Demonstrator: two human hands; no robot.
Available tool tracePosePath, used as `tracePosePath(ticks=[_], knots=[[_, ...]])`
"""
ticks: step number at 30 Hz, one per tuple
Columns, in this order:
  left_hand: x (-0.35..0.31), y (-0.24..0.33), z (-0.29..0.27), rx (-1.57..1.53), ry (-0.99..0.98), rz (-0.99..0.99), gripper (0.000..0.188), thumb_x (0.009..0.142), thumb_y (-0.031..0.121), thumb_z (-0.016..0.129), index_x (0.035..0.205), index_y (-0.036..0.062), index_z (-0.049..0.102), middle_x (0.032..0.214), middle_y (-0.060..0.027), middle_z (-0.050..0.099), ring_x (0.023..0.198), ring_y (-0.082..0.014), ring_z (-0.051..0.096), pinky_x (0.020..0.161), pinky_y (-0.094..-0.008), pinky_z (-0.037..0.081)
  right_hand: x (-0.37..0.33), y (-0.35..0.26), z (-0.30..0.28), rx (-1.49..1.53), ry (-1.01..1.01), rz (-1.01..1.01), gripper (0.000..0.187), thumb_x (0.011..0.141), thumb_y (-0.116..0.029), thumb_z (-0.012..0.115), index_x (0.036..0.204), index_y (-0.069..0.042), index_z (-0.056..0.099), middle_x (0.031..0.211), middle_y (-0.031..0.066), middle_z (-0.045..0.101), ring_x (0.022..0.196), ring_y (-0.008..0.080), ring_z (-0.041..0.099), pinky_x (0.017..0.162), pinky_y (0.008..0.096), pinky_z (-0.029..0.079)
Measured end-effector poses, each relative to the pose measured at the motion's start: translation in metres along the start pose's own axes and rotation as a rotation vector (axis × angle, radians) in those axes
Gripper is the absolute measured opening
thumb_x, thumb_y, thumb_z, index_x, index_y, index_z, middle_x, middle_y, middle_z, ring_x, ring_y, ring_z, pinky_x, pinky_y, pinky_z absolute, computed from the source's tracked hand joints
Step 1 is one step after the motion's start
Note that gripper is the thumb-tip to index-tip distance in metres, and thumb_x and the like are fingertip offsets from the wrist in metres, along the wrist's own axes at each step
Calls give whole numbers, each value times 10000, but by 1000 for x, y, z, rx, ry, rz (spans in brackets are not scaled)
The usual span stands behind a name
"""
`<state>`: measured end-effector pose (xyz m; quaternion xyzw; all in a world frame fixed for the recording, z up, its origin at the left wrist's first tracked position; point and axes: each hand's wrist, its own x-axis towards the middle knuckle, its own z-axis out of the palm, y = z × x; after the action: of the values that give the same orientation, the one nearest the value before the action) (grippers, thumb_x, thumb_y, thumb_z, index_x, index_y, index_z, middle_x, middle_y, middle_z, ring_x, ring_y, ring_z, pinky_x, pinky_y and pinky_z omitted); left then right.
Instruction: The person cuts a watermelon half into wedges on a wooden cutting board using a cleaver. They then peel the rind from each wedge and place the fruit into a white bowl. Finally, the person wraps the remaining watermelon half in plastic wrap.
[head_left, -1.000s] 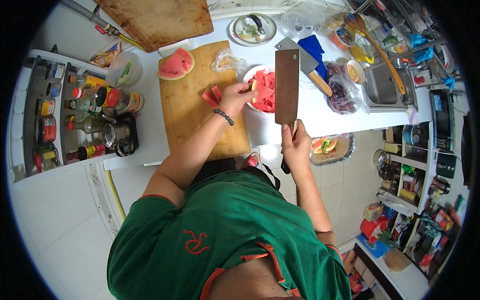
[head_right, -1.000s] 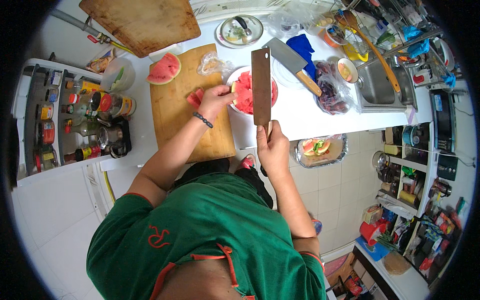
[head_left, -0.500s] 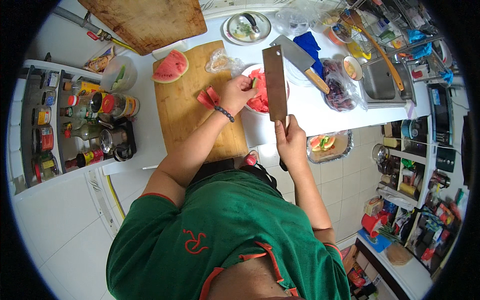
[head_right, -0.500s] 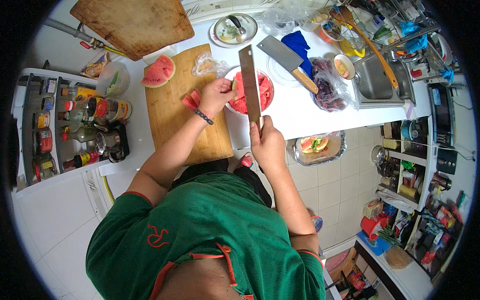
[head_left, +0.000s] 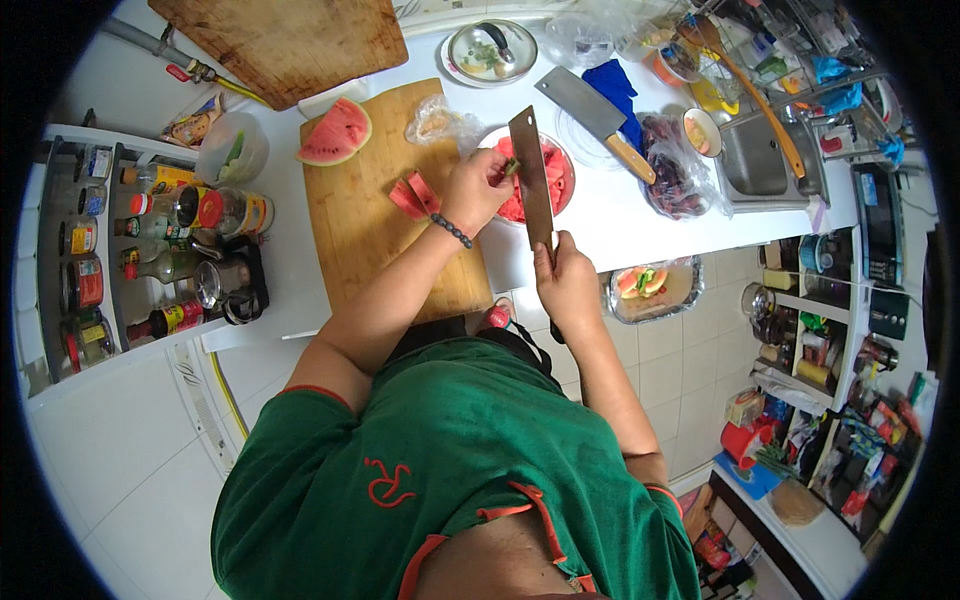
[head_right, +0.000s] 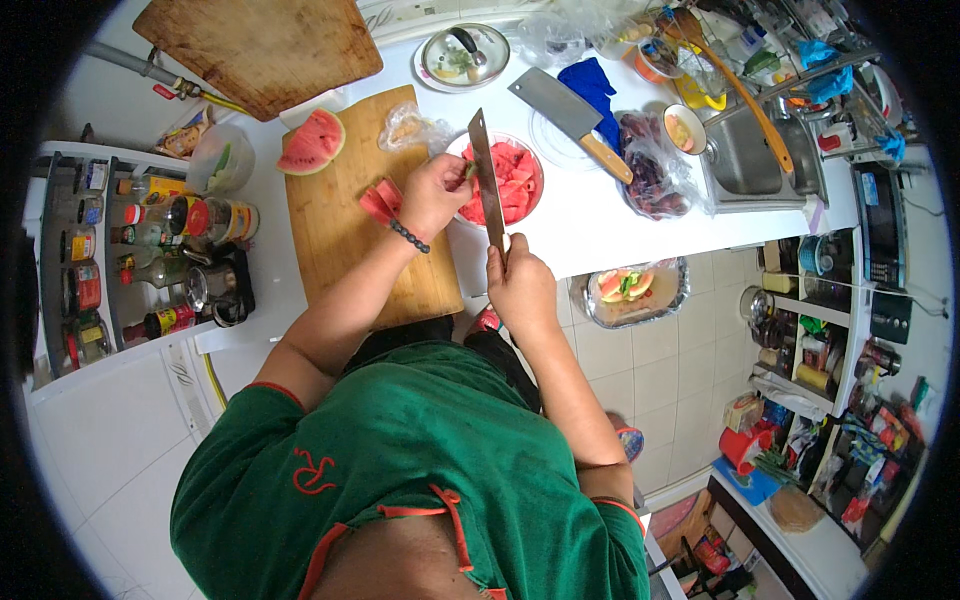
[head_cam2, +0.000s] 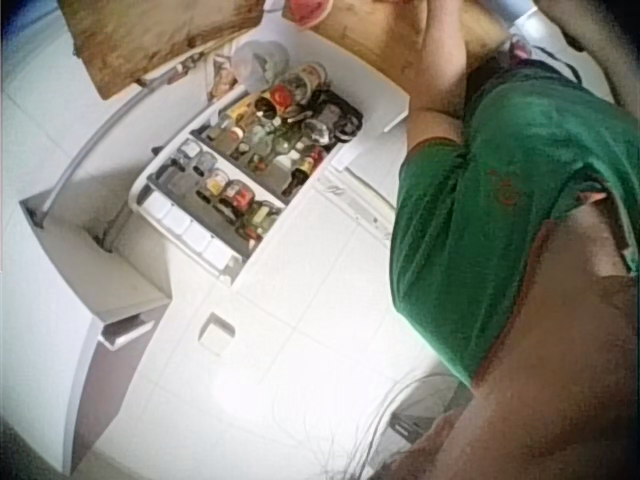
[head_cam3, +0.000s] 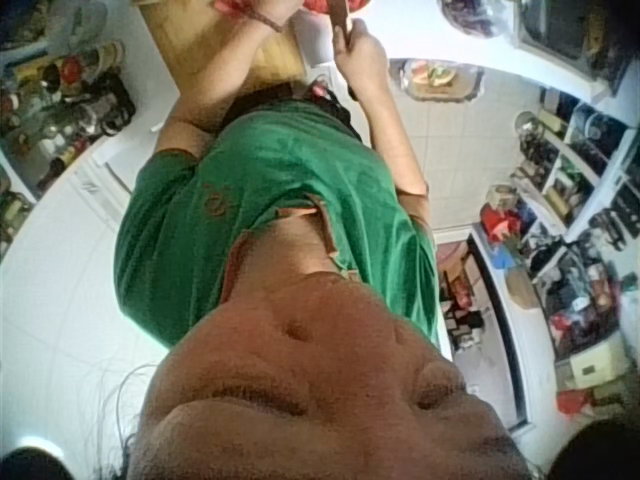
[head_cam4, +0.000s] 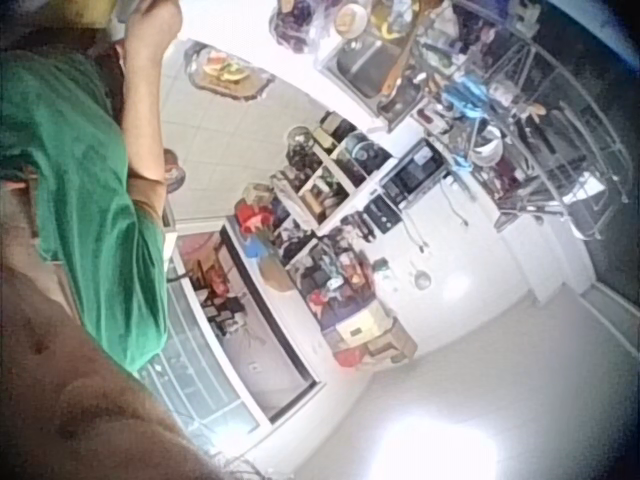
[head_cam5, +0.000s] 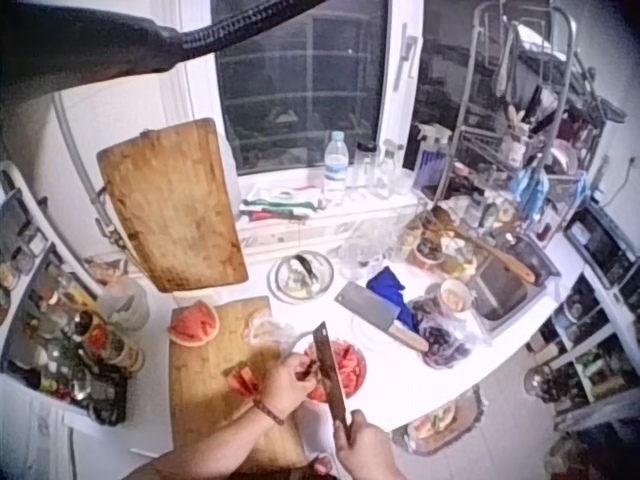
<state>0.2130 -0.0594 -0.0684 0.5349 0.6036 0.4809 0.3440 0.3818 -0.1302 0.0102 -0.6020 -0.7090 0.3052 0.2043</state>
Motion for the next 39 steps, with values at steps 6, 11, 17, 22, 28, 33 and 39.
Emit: tracePosePath(ticks=[6, 11, 17, 22, 28, 33, 39], knots=[[-3, -6, 2, 98, 57, 104, 180, 733, 13, 679, 893, -2, 597, 803, -127, 642, 722, -236, 651, 661, -321, 530, 5, 5, 10, -36, -18, -5, 220, 892, -193, 551, 863, 17, 494, 616, 253, 584, 604, 440, 595, 569, 512, 473], [-6, -23, 4, 84, -1, 124, 196, 755, -6, 665, 934, -6, 584, 846, -125, 634, 763, -215, 643, 676, -303, 528, 12, 11, 13, -75, -19, -57, 238, 891, -195, 558, 823, 26, 499, 631, 247, 593, 616, 435, 600, 580, 503, 471], [-3, -19, -10, -404, -63, -145, 177, 817, -53, 633, 981, -11, 580, 893, -32, 634, 837, -92, 612, 760, -231, 503, 15, 43, 19, 374, 4, 164, 225, 894, -191, 578, 855, 29, 549, 657, 233, 592, 585, 408, 584, 560, 445, 448], [0, -27, -24, -484, -82, -233, 190, 823, -43, 644, 1000, -8, 587, 941, -30, 642, 854, -91, 610, 768, -229, 500, 8, 22, -1, 268, -25, 106, 211, 887, -190, 586, 892, 17, 545, 624, 227, 576, 573, 401, 586, 534, 438, 449], [-2, -21, -16, -371, -15, -101, 136, 800, -10, 666, 915, -15, 593, 831, -38, 649, 749, -84, 602, 682, -224, 488, 3, -7, -8, 58, -28, -53, 214, 881, -193, 582, 875, 8, 511, 599, 215, 582, 592, 404, 606, 543, 482, 464], [-3, -19, -15, -221, -37, -53, 143, 777, -28, 658, 900, -8, 587, 784, -40, 633, 722, -86, 603, 662, -229, 497, 4, 0, -5, -79, -48, -129, 208, 877, -187, 573, 838, 1, 493, 601, 209, 598, 586, 393, 614, 549, 478, 487], [-8, -25, -11, -75, 38, 57, 175, 725, -16, 670, 875, -20, 580, 752, -73, 626, 683, -122, 609, 625, -254, 505, 4, 0, -1, -214, -91, -112, 224, 874, -199, 559, 830, 6, 482, 598, 220, 601, 560, 388, 617, 555, 470, 503]])
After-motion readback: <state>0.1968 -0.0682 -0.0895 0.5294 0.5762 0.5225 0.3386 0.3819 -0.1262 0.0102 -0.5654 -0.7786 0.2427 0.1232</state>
